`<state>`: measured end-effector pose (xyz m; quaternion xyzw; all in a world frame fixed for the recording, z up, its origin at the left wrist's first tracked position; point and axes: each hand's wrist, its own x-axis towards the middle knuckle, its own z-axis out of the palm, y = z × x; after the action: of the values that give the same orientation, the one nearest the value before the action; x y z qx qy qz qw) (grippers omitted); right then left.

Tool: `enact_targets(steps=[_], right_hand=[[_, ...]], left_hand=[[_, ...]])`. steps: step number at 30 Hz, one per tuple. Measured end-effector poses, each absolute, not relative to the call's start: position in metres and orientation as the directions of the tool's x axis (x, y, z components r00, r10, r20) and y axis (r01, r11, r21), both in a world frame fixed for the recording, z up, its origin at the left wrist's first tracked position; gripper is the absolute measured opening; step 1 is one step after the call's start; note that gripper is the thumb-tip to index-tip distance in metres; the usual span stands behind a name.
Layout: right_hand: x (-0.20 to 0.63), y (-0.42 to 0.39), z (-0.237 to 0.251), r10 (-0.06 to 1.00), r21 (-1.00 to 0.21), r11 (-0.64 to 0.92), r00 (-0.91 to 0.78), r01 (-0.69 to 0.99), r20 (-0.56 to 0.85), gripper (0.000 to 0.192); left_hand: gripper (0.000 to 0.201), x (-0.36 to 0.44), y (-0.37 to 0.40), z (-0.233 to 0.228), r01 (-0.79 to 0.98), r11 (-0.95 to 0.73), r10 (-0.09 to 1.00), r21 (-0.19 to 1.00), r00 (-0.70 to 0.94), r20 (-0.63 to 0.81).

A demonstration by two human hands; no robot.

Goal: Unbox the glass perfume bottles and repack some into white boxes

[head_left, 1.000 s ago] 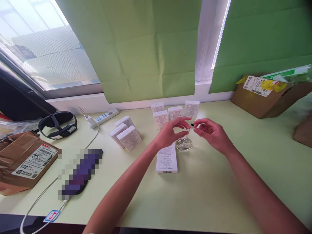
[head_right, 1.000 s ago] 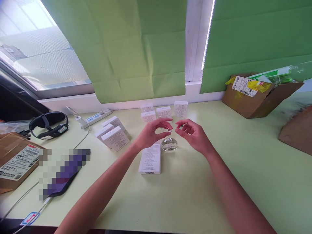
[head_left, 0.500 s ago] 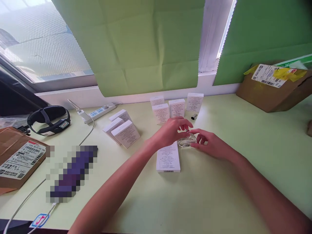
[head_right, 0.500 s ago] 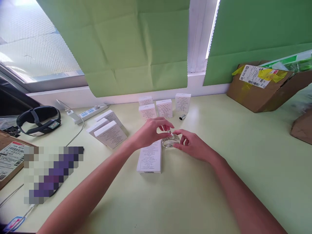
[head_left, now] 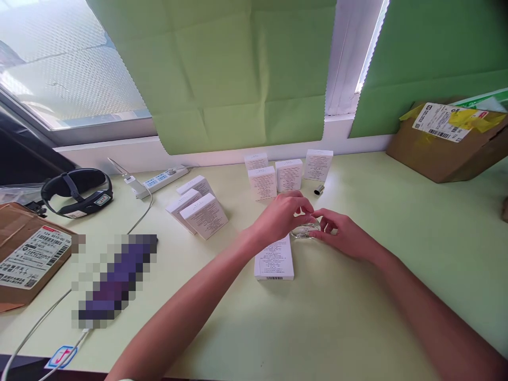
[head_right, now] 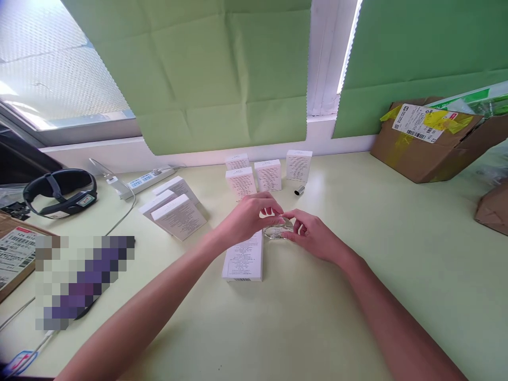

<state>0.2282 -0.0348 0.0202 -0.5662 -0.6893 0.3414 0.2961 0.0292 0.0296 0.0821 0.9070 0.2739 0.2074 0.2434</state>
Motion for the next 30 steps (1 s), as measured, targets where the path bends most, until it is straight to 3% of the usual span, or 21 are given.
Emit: enact_targets(steps=[4,11,16,25,30], right_hand=[[0.225,-0.035,0.016,0.977,-0.806,0.181,-0.194,0.563,0.084,0.039],[0.225,-0.036,0.006,0.924,-0.729,0.383,-0.229,0.568,0.307,0.043],[0.223,-0.036,0.013,0.884,-0.696,0.462,-0.345,0.549,0.315,0.041],[0.22,-0.035,0.012,0.892,-0.729,0.445,-0.33,0.52,0.308,0.044],[0.219,-0.034,0.012,0.894,-0.73,0.442,-0.319,0.52,0.314,0.043]], left_hand=[[0.019,0.031,0.03,0.079,0.413,-0.719,0.622,0.559,0.741,0.252],[0.021,0.03,0.037,0.076,0.403,-0.595,0.702,0.696,0.682,0.205],[0.018,0.029,0.039,0.076,0.413,-0.54,0.729,0.733,0.665,0.162],[0.024,0.013,0.049,0.089,0.453,-0.642,0.638,0.619,0.763,0.104],[0.017,0.007,0.053,0.095,0.442,-0.68,0.627,0.585,0.763,0.153]])
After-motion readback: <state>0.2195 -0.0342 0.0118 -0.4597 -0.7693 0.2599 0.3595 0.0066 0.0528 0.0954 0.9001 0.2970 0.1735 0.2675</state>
